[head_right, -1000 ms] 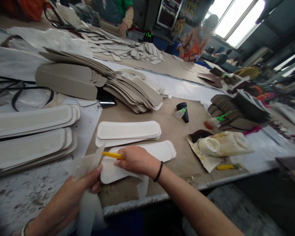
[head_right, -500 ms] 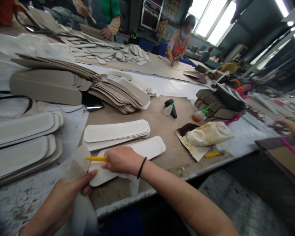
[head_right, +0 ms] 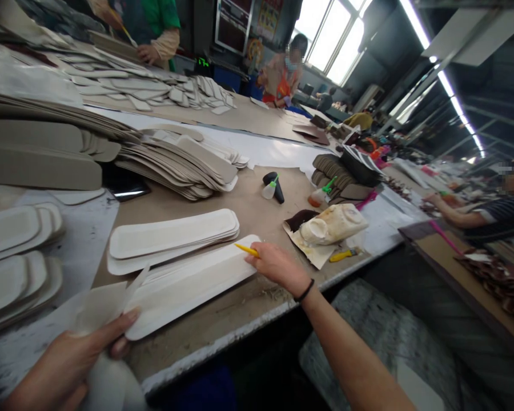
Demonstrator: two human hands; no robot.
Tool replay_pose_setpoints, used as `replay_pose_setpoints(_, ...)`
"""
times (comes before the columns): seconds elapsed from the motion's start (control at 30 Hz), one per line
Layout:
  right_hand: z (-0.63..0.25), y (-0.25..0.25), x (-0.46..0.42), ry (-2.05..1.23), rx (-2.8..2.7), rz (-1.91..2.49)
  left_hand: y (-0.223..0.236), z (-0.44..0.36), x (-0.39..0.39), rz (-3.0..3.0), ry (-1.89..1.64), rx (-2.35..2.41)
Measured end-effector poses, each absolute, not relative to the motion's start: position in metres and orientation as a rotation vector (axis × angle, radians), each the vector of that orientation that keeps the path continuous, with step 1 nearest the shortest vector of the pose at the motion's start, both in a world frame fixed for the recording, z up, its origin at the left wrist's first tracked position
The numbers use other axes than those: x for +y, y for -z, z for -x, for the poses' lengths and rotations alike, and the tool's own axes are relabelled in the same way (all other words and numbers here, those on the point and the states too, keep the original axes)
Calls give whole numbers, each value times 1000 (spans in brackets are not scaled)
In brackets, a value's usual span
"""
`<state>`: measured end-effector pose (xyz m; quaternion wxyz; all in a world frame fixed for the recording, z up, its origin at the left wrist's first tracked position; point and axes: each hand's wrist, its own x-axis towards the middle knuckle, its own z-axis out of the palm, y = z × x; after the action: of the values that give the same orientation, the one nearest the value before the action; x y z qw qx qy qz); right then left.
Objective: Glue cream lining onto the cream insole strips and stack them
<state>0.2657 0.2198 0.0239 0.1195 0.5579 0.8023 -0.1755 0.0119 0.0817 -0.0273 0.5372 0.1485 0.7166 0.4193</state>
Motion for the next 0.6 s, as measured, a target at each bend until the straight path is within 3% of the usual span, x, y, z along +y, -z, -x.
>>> replay_pose_setpoints(0.6,-256,-15,231,403,2214,-1612,62,7,73,-352,-924,1588)
